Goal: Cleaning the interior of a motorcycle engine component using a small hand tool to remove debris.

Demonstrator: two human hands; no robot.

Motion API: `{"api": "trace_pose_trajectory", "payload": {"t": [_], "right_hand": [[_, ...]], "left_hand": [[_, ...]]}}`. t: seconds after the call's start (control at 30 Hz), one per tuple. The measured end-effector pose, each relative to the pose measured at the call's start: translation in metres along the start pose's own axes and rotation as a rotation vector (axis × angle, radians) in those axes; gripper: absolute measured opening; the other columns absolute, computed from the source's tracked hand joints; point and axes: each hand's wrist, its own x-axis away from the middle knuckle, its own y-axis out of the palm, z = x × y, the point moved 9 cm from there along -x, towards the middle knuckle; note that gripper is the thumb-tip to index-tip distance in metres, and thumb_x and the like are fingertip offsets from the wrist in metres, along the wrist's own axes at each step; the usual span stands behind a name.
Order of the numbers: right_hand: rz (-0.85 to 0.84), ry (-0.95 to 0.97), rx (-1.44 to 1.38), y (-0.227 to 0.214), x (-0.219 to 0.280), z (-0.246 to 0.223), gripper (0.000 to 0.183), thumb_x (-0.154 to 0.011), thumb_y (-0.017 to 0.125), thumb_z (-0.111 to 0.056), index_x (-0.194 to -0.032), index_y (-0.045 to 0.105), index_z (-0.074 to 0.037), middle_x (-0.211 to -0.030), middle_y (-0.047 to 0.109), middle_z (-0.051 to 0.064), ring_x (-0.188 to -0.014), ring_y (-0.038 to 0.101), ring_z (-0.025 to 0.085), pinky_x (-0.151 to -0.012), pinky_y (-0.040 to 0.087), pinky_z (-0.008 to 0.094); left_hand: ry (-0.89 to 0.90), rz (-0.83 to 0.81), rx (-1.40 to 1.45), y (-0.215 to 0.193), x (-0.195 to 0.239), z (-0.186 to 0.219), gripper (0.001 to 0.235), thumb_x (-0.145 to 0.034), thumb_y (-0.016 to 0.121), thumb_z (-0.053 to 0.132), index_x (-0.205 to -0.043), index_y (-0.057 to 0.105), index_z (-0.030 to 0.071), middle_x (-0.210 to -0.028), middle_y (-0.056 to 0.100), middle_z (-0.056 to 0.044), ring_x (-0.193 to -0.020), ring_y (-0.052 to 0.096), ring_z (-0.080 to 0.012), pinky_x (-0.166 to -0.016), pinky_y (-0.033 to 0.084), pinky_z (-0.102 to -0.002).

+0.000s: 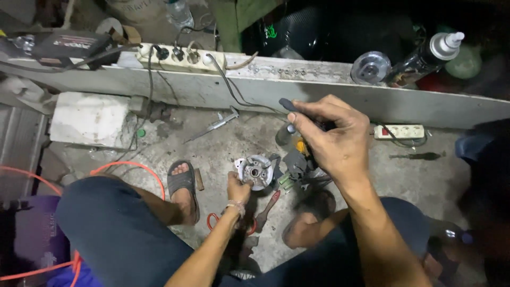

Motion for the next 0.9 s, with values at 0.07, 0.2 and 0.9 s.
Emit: {"api": "trace_pose_trajectory", "payload": {"t": [0.07,0.2,0.9], "right_hand": [[-0.012,-0.005,-0.004,0.0,-0.001,-0.001,0.018,-0.082,0.088,0.002,-0.098,0.081,-0.005,-0.068,0.064,0.014,-0.062,0.059,0.018,-0.062,0.048,0.033],[-0.069,-0.01,-0.017,0.002,-0.002,-0.012,0.017,-0.083,0.084,0.001,-0.097,0.081,-0.008,-0.066,0.062,0.012,-0.059,0.06,0.02,-0.061,0.048,0.035],[-0.153,-0.108,0.211,0.065,0.008,-0.001,0.014,-0.088,0.074,-0.013,-0.1,0.077,-0.007,-0.077,0.068,0.005,-0.066,0.064,0.018,-0.061,0.049,0.032]], "left_hand": [[-0.076,-0.04,0.3,-0.021,0.041,0.068,0.044,-0.077,0.073,0.0,-0.11,0.045,0.004,-0.095,0.064,-0.016,-0.09,0.069,-0.0357,-0.067,0.061,-0.047],[-0.082,-0.071,0.655,-0.061,0.059,0.158,0.057,-0.079,0.076,0.002,-0.124,0.041,0.002,-0.098,0.054,-0.009,-0.083,0.064,-0.0275,-0.06,0.065,-0.045],[0.343,-0.369,1.356,-0.103,0.08,0.381,0.056,-0.072,0.052,0.021,-0.123,0.061,0.001,-0.114,0.067,-0.018,-0.105,0.063,-0.0319,-0.094,0.049,-0.039]]}}
